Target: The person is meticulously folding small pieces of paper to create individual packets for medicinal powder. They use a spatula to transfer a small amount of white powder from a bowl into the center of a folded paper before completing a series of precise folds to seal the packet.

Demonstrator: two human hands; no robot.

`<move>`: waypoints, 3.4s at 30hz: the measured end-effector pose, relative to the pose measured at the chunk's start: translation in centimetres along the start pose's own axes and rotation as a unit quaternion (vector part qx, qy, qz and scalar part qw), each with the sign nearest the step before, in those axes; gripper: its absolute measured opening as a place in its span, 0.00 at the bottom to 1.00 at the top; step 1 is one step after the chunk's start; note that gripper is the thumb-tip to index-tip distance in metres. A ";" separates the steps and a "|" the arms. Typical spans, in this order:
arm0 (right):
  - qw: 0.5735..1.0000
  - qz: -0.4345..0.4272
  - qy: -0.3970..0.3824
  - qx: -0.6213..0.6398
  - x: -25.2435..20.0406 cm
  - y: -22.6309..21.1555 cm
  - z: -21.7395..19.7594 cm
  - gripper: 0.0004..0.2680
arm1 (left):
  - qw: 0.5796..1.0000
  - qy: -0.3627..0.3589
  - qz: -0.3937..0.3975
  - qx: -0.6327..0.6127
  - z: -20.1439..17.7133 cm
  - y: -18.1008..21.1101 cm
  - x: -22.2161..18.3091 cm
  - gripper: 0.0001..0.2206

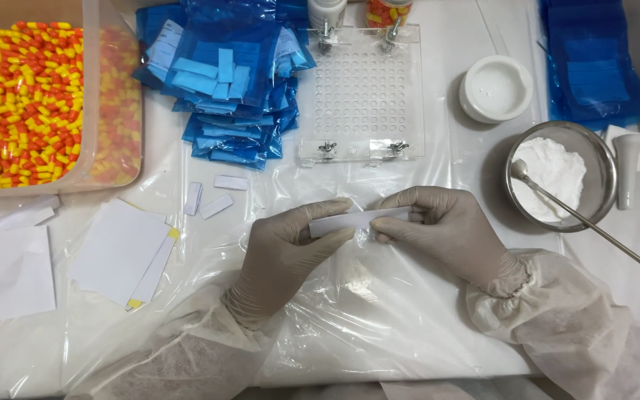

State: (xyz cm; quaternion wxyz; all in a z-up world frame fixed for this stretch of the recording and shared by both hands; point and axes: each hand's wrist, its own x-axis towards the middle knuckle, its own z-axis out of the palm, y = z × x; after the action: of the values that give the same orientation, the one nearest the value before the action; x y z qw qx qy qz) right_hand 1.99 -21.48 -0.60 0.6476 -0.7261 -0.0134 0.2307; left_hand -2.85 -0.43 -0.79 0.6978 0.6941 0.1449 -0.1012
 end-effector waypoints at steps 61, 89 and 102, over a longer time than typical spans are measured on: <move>0.984 -0.159 -0.074 0.025 -1.3 1.6 0.3 0.06 | 0.998 -0.043 0.046 -0.016 0.3 -1.5 -1.0 0.07; 0.988 -0.132 -0.037 0.071 -1.6 2.1 0.9 0.10 | 0.986 -0.074 0.146 0.009 0.2 -0.9 -0.9 0.07; 0.982 -0.161 -0.052 0.078 -0.8 2.0 1.1 0.10 | 0.991 -0.083 0.092 -0.046 -0.1 -0.6 -0.5 0.08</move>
State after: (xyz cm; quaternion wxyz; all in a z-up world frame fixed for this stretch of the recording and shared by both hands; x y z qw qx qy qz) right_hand 0.30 -21.06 -2.30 0.7294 -0.6485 -0.1463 0.1612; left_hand -3.47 -0.39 -1.19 0.7446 0.6612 0.0265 -0.0873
